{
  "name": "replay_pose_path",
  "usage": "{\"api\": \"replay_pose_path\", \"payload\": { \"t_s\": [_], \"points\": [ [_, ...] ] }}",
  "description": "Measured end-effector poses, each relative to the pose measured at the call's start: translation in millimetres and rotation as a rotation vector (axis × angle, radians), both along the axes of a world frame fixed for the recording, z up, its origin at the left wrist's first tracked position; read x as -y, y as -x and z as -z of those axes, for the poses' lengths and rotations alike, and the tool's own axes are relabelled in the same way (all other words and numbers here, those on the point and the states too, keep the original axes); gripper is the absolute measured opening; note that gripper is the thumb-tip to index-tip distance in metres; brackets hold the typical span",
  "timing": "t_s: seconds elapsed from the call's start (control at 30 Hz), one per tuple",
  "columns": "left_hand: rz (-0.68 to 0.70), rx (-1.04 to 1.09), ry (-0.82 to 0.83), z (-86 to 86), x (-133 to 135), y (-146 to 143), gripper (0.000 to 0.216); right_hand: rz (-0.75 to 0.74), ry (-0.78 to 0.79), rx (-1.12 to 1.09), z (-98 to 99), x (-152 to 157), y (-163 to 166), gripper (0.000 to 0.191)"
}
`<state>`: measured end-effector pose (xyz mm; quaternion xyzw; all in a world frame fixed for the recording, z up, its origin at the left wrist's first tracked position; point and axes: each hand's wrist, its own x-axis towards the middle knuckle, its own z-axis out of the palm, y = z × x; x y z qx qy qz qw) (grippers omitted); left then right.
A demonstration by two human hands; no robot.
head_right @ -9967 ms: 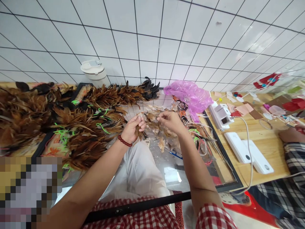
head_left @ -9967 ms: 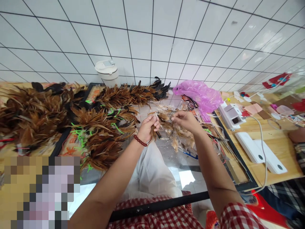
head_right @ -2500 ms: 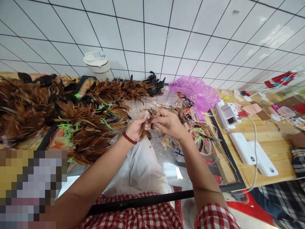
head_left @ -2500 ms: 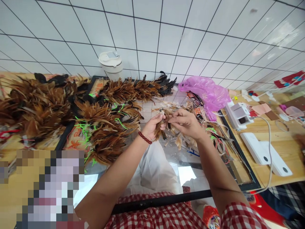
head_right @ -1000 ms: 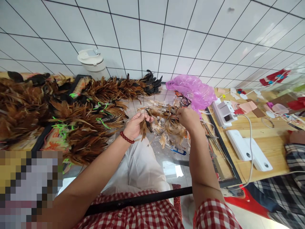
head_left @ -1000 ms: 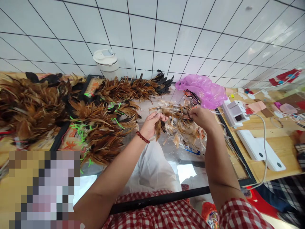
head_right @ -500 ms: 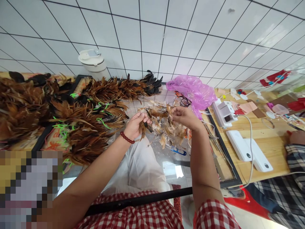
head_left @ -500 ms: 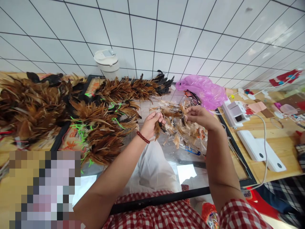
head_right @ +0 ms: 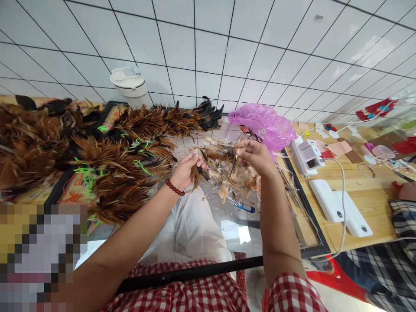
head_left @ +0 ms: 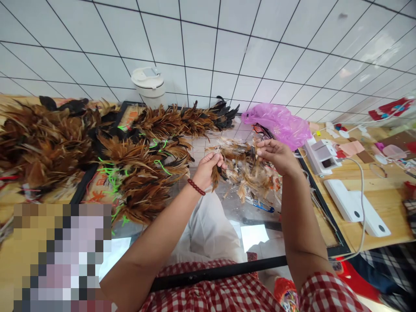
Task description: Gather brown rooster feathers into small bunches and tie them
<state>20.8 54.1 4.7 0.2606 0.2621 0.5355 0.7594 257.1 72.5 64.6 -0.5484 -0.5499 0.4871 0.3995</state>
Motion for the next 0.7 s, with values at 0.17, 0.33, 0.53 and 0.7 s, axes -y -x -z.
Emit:
{"api": "replay_pose_path", "payload": {
  "t_s": [0.17, 0.33, 0.53, 0.7],
  "points": [
    [-0.004, 0.008, -0.004, 0.7, 0, 0, 0.025, 0.011, -0.033, -0.015, 3.9, -1, 12, 0.043],
    [0.000, 0.025, -0.014, 2.0, -1, -1, 0.025, 0.131, -0.197, 0.393, 9.0, -2, 11, 0.035],
    [-0.004, 0.027, -0.006, 1.5, -1, -1, 0.023, -0.074, -0.236, 0.770, 12.1, 3, 28, 0.017],
    [-0.007, 0.009, 0.005, 1.5, -1, -1, 0.023, -0.431, -0.513, 0.896, 22.1, 7, 47, 0.033]
  ]
}}
